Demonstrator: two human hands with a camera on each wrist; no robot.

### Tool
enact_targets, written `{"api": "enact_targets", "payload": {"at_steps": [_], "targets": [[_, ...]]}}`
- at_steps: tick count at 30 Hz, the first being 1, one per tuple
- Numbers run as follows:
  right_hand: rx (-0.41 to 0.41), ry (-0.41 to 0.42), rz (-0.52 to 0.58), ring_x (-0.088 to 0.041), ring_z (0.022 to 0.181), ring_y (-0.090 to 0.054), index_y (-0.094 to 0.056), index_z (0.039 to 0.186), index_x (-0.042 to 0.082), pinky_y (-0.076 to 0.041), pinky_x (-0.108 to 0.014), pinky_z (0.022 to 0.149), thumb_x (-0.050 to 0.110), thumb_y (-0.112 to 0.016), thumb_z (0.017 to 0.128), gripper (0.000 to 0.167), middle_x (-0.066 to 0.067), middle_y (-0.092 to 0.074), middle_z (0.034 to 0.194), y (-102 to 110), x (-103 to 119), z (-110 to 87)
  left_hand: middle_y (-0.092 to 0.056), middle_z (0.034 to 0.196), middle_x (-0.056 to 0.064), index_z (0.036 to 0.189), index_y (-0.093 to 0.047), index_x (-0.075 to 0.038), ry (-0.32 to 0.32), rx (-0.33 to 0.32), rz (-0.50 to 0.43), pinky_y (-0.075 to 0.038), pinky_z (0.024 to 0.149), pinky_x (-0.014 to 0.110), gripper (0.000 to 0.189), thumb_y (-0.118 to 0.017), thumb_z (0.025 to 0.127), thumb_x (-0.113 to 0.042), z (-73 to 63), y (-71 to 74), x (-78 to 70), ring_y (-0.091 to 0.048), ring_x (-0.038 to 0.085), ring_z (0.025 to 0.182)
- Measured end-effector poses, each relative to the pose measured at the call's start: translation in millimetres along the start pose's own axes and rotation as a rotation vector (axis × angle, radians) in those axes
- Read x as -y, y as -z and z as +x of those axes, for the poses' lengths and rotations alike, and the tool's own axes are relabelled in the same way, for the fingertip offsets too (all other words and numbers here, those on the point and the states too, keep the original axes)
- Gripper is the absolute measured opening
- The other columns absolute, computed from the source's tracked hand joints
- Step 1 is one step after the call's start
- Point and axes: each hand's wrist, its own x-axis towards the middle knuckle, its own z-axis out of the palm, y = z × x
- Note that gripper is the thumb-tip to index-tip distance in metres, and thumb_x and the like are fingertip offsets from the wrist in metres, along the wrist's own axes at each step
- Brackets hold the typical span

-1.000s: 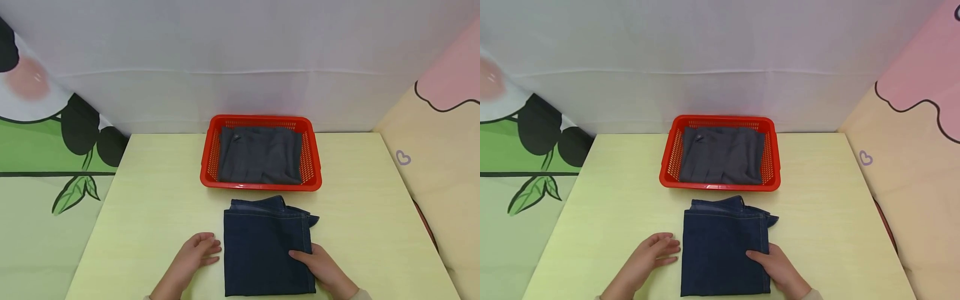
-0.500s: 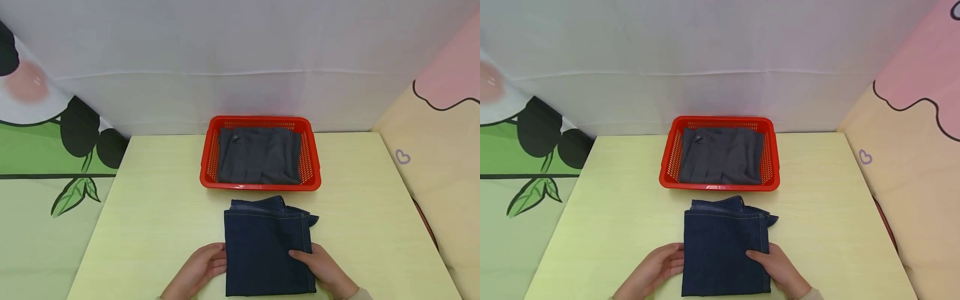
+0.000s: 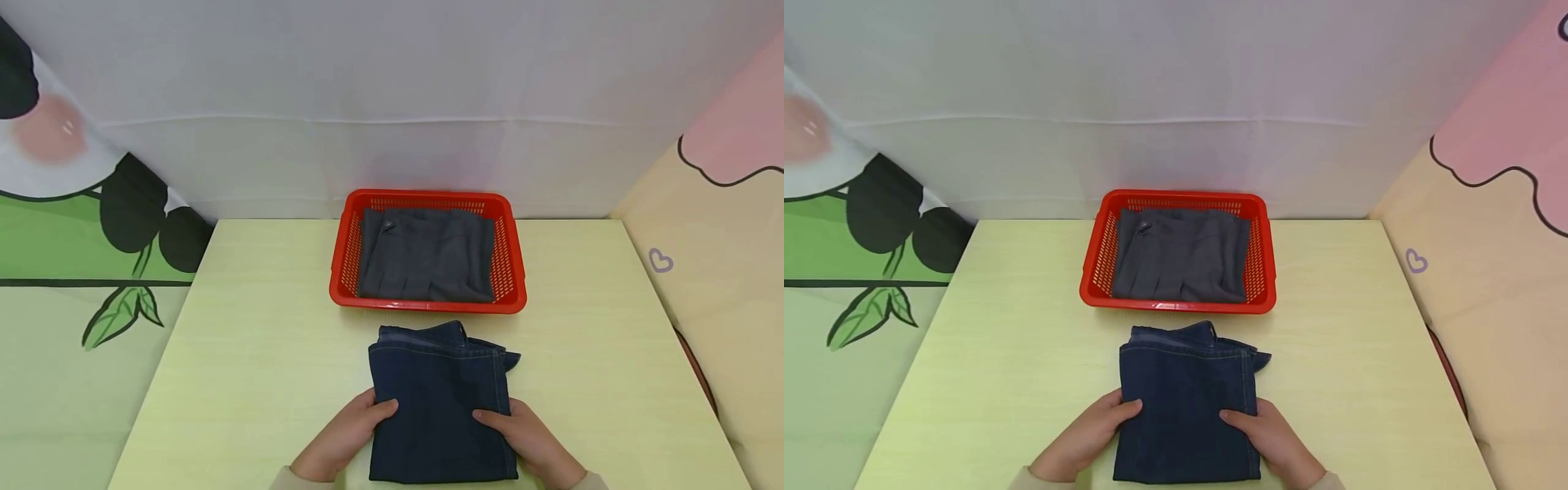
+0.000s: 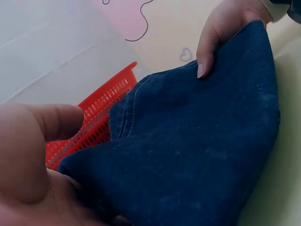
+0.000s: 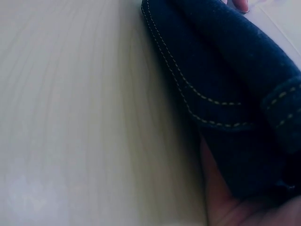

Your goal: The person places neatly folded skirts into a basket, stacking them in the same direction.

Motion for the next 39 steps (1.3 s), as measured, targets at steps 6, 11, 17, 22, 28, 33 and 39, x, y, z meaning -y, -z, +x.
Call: {"api": "enact_targets", "payload": {"at_steps": [6,11,17,22,28,33,39], "targets": [[-0.002,-0.005,-0.017,-0.031,0.107,-0.072,-0.036,0.147,-0.018,-0.058,-0.042,0.091,0.025,-0.068,0.101,0.071,-0.021,-0.068,0.128,-0.5,-0.3,1.0,-0.057,0.144,0.017,0.156,-0.030,0.008,0.010,0.029,-0.092,-0.048,0.106,0.041,0.066,-0.056,0.107,-0.029,4.3,-4.9,9.7,-0.061,0.027,0.125],[0.002,-0.001,-0.010,-0.031,0.107,-0.072,-0.035,0.148,-0.018,-0.058,-0.041,0.091,0.025,-0.067,0.102,0.071,-0.021,-0.067,0.129,-2.0,1.0,2.0,-0.061,0.139,0.018,0.152,-0.037,0.009,0.003,0.004,-0.155,-0.053,0.100,0.041,0.063,-0.062,0.103,-0.021,10.1,-5.5,21.4,-0.064,0.029,0.121],[0.019,0.024,0.020,-0.030,0.108,-0.071,-0.036,0.149,-0.017,-0.058,-0.041,0.091,0.022,-0.065,0.103,0.067,-0.021,-0.067,0.130,-3.8,2.3,4.8,-0.063,0.136,0.018,0.149,-0.041,0.011,-0.017,-0.081,-0.071,-0.054,0.099,0.041,0.063,-0.068,0.099,-0.016,11.4,-6.2,22.6,-0.066,0.029,0.117],[-0.008,0.018,-0.003,-0.030,0.107,-0.072,-0.036,0.148,-0.017,-0.058,-0.042,0.090,0.022,-0.066,0.103,0.067,-0.021,-0.068,0.129,-2.0,1.7,3.4,-0.065,0.132,0.019,0.146,-0.044,0.013,-0.018,-0.107,-0.046,-0.054,0.097,0.043,0.058,-0.066,0.100,-0.015,11.6,-9.9,20.5,-0.068,0.031,0.114],[-0.012,0.000,-0.044,-0.031,0.109,-0.071,-0.033,0.148,-0.019,-0.058,-0.042,0.091,0.022,-0.066,0.102,0.070,-0.022,-0.066,0.131,-0.8,1.2,-0.3,-0.066,0.131,0.019,0.145,-0.045,0.013,-0.026,-0.115,-0.018,-0.053,0.099,0.044,0.056,-0.065,0.100,-0.014,10.0,-12.4,22.0,-0.067,0.030,0.114],[-0.021,-0.007,-0.063,-0.032,0.108,-0.070,-0.034,0.148,-0.018,-0.057,-0.043,0.092,0.020,-0.067,0.100,0.070,-0.023,-0.065,0.132,-3.6,1.5,-3.5,-0.063,0.135,0.020,0.147,-0.043,0.012,-0.035,-0.107,-0.022,-0.053,0.100,0.045,0.057,-0.064,0.102,-0.014,4.8,-12.4,20.6,-0.066,0.031,0.117],[0.022,0.006,-0.037,-0.034,0.113,-0.069,-0.032,0.152,-0.014,-0.057,-0.046,0.094,0.023,-0.065,0.103,0.070,-0.022,-0.062,0.137,-4.9,12.2,-13.9,-0.065,0.133,0.016,0.146,-0.048,0.008,-0.035,-0.101,-0.016,-0.052,0.100,0.043,0.055,-0.065,0.102,-0.021,-6.9,-17.3,6.2,-0.066,0.029,0.117]]}}
